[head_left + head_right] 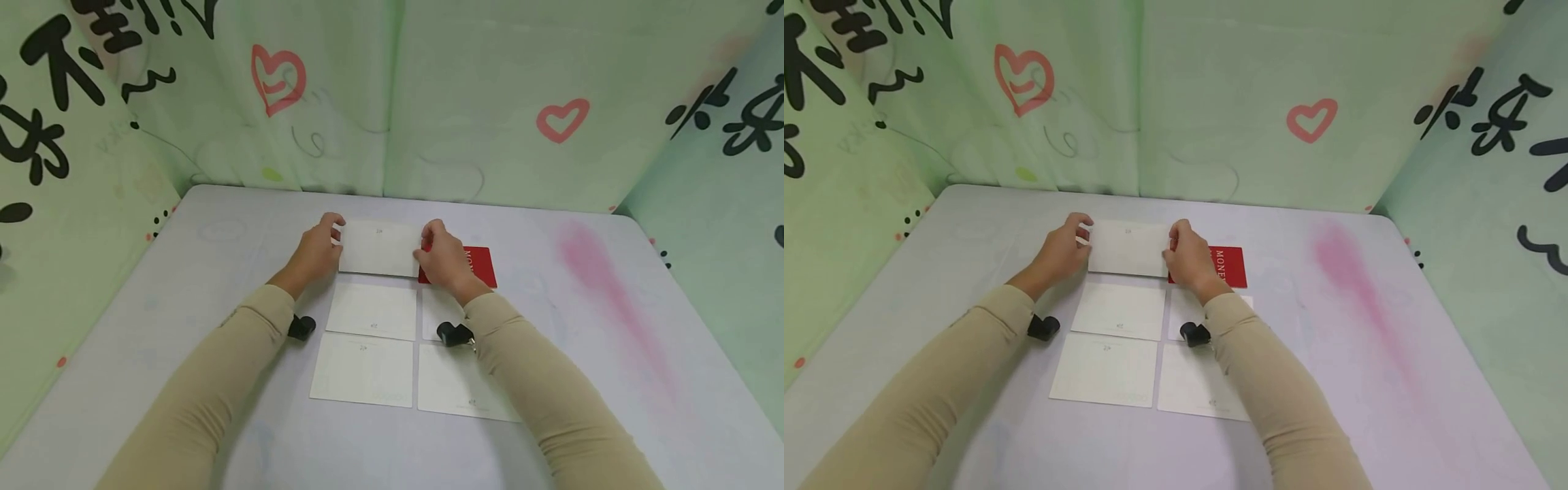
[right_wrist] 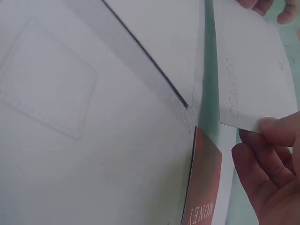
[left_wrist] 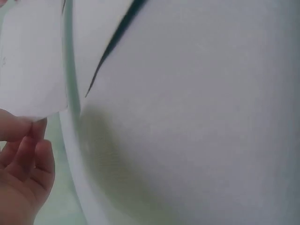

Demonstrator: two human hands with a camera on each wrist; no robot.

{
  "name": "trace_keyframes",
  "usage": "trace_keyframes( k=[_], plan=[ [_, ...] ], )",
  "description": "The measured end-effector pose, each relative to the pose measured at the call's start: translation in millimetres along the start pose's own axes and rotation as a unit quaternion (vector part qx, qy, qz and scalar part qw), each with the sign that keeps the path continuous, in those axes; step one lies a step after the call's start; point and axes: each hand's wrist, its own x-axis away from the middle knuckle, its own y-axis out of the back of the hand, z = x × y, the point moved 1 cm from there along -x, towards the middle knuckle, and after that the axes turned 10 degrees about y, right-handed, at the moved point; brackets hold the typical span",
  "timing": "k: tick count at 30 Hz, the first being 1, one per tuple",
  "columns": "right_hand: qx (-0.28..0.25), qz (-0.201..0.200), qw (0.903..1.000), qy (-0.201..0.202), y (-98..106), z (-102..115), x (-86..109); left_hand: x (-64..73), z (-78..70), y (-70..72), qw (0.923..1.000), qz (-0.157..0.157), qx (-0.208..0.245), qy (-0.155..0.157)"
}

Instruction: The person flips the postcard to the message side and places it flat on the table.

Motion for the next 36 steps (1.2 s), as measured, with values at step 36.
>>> trace_keyframes(
  k=[36],
  plan=[
    [0.154,0.155,0.9757,0.017,-12.9,-5.4,-5.1,-1.0,-2.3,-6.0,0.9769,0.099,-0.184,0.046]
  ],
)
